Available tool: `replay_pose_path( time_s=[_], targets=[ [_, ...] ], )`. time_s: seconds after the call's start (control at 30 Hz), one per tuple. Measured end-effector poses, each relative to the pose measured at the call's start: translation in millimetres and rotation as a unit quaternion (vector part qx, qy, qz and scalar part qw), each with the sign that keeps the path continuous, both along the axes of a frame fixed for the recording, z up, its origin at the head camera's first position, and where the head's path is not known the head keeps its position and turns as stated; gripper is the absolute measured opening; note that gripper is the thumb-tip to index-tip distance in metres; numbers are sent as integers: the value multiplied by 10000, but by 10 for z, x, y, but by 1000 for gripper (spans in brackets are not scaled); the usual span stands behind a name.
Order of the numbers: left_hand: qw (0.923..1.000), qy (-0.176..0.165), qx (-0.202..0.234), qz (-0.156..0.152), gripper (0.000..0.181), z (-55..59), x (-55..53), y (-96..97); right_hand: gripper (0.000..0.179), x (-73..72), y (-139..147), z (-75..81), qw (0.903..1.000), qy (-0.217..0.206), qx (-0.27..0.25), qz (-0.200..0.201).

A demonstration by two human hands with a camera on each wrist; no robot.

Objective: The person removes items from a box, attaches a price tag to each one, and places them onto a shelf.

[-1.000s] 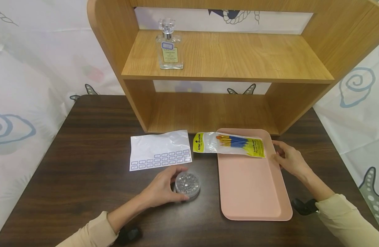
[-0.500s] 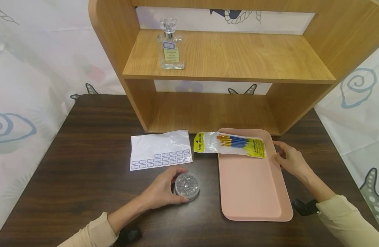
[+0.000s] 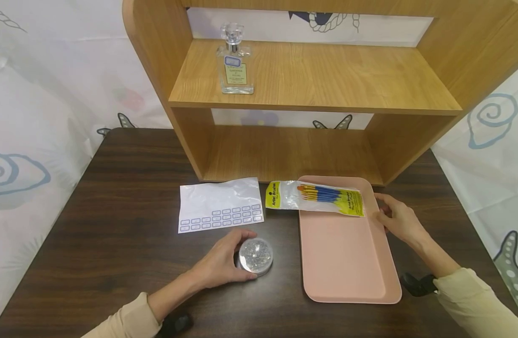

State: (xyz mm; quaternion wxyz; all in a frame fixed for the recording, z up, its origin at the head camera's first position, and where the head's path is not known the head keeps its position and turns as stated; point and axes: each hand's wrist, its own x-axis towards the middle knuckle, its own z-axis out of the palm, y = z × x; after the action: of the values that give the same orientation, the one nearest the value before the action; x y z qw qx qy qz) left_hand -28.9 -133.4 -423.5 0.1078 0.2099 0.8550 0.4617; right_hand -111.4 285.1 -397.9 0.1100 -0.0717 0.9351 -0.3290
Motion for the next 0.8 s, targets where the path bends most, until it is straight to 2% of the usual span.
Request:
replay_pose_path(
  time_s=[0.4,0.53,0.6,0.7,0.8],
  targets=[
    [9992,319,-256,-35,78,6,35,6,51,8,-3,1,10000,4,15,-5],
    [9988,350,-287,-166,87,16,27,-15,51,8,-5,-1,10000,11,31,0],
    [9992,302,-167,-205,91,34,10,-39,51,6,-6,-1,10000,0,28,3],
    [9997,160,191,36,86,76,-56,-103,51,5,-8,-1,10000,-27,26,-2],
    [9958,-81,569,714,71,118,-175,-224,51,5,-11,1,10000,-53,15,-7]
  ],
)
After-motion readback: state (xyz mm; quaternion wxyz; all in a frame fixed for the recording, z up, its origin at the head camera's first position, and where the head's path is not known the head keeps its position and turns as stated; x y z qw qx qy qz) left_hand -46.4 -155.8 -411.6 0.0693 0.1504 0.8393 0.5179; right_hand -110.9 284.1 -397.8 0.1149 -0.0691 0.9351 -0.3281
